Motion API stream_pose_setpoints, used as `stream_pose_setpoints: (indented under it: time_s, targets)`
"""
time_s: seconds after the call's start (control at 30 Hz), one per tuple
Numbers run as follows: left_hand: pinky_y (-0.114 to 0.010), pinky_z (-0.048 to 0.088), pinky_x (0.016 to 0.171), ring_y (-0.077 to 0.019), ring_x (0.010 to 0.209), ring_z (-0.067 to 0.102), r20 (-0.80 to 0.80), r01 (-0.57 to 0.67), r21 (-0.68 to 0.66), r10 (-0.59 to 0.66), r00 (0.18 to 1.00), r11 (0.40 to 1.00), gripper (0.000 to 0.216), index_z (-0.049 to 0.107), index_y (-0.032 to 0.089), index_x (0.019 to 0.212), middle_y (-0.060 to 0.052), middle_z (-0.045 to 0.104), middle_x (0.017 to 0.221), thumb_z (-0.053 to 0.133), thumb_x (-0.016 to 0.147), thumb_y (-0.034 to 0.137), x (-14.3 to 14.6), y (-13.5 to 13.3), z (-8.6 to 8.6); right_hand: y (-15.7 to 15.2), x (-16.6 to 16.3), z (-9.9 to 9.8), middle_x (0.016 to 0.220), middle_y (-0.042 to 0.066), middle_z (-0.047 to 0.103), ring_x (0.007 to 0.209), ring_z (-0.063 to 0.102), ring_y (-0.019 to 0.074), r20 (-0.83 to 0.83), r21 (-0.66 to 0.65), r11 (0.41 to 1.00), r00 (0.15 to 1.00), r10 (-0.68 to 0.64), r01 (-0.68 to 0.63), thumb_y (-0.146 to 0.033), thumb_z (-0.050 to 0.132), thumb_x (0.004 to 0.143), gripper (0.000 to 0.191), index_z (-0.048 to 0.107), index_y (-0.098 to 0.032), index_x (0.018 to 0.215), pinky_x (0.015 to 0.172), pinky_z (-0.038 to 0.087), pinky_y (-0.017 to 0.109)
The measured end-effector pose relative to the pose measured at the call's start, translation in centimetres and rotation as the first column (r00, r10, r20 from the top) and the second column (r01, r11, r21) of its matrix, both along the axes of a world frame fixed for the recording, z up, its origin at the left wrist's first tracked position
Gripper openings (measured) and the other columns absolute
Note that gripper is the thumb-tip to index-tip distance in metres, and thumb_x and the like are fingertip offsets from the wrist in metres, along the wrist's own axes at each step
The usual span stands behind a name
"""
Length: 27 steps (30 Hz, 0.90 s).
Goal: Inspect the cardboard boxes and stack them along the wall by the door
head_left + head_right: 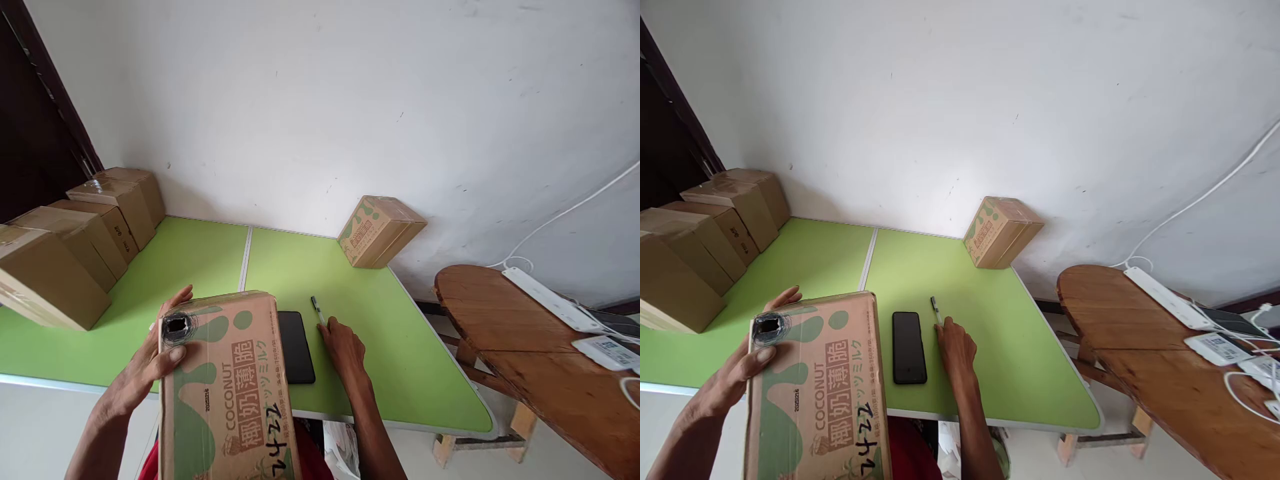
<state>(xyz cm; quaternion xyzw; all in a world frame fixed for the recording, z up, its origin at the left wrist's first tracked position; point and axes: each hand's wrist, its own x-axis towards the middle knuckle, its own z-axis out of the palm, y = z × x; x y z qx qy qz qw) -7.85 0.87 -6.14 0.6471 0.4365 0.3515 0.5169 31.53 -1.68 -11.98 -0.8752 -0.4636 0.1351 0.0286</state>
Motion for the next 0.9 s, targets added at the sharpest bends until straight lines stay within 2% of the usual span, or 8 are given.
stream_pose_setpoints:
  time_s: [0.1, 0.2, 0.37, 0.5, 0.57, 0.67, 0.8, 0.9]
  targets:
    - [-0.074, 0.022, 0.132, -0.0528, 0.166, 0.021, 0.013, -0.025, -0.008, 0.025, 1.000, 1.000, 0.094, 0.031, 0.038, 0.173, -0.006, 0.022, 0.185, 0.061, 0.092, 0.076, 0.1, -0.1, 0.1, -0.8, -1.0, 0.7, 0.126, 0.021, 0.073, 0.118, 0.073, 0.0368, 0.030, 0.032, 0.999, 1.000, -0.002, 0.001, -0.032, 0.050, 0.113, 0.026, 0.067, -0.014, 0.119, 0.079, 0.048, 0.038]
    - [-0.074, 0.023, 0.132, -0.0531, 0.166, 0.020, 0.014, -0.024, -0.001, 0.024, 1.000, 1.000, 0.095, 0.032, 0.038, 0.173, -0.006, 0.024, 0.184, 0.062, 0.092, 0.075, 0.1, -0.1, 0.1, -2.0, -3.7, 1.2, 0.132, 0.019, 0.070, 0.127, 0.068, 0.0352, 0.003, 0.075, 0.997, 1.000, 0.026, -0.026, -0.040, 0.050, 0.112, 0.029, 0.065, -0.017, 0.121, 0.088, 0.051, 0.038]
    - [-0.073, 0.029, 0.130, -0.0522, 0.166, 0.022, 0.027, 0.007, -0.016, -0.006, 1.000, 1.000, 0.093, 0.031, 0.042, 0.172, -0.004, 0.023, 0.184, 0.064, 0.091, 0.074, -0.1, 0.1, 0.0, -2.6, -8.2, 0.6, 0.130, 0.026, 0.069, 0.130, 0.063, 0.0434, -0.134, 0.094, 0.995, 0.990, 0.031, -0.018, -0.045, 0.080, 0.090, 0.041, 0.067, -0.014, 0.114, 0.095, 0.054, 0.043]
    - [-0.075, 0.027, 0.130, -0.0523, 0.166, 0.022, 0.022, -0.006, -0.016, 0.006, 1.000, 1.000, 0.092, 0.031, 0.042, 0.172, -0.003, 0.023, 0.185, 0.064, 0.091, 0.074, 0.3, -0.1, 0.3, -1.9, -7.7, -0.3, 0.129, 0.030, 0.069, 0.126, 0.065, 0.0485, -0.287, 0.147, 0.986, 0.957, -0.034, 0.079, -0.038, 0.086, 0.076, 0.047, 0.066, -0.014, 0.111, 0.095, 0.054, 0.050]
    - [-0.075, 0.026, 0.130, -0.0526, 0.166, 0.021, 0.020, -0.015, -0.024, 0.016, 1.000, 1.000, 0.093, 0.032, 0.042, 0.171, -0.003, 0.023, 0.185, 0.064, 0.091, 0.074, 0.5, -0.2, 0.6, -2.0, -6.6, -0.6, 0.118, 0.029, 0.074, 0.117, 0.070, 0.0501, -0.411, 0.180, 0.977, 0.911, -0.033, 0.116, -0.039, 0.085, 0.073, 0.039, 0.069, -0.016, 0.101, 0.093, 0.055, 0.053]
    - [-0.074, 0.026, 0.131, -0.0523, 0.166, 0.022, 0.017, -0.007, -0.017, 0.008, 1.000, 1.000, 0.095, 0.031, 0.040, 0.172, -0.004, 0.023, 0.185, 0.064, 0.090, 0.075, 0.7, -0.3, 0.8, -3.0, -5.3, -0.8, 0.100, 0.021, 0.082, 0.102, 0.076, 0.0455, -0.630, 0.255, 0.953, 0.776, 0.036, 0.163, -0.043, 0.080, 0.074, 0.027, 0.073, -0.021, 0.087, 0.092, 0.058, 0.053]
    - [-0.071, 0.032, 0.130, -0.0519, 0.165, 0.026, 0.002, -0.016, -0.004, 0.016, 1.000, 1.000, 0.093, 0.031, 0.040, 0.172, -0.005, 0.025, 0.184, 0.061, 0.091, 0.076, 0.8, -0.2, 0.9, -5.8, -5.0, 0.3, 0.107, 0.013, 0.086, 0.105, 0.081, 0.0381, -0.833, 0.306, 0.897, 0.545, 0.091, 0.318, -0.058, 0.071, 0.085, 0.040, 0.078, -0.023, 0.103, 0.095, 0.063, 0.051]
    - [-0.070, 0.034, 0.129, -0.0520, 0.165, 0.026, -0.003, 0.000, 0.023, 0.000, 1.000, 1.000, 0.095, 0.031, 0.037, 0.172, -0.006, 0.026, 0.183, 0.063, 0.091, 0.074, 1.1, -0.1, 0.7, -8.1, -4.3, 2.2, 0.110, 0.014, 0.086, 0.099, 0.084, 0.0344, -0.975, 0.220, 0.793, 0.158, 0.157, 0.568, -0.052, 0.075, 0.091, 0.038, 0.079, -0.019, 0.109, 0.092, 0.068, 0.049]
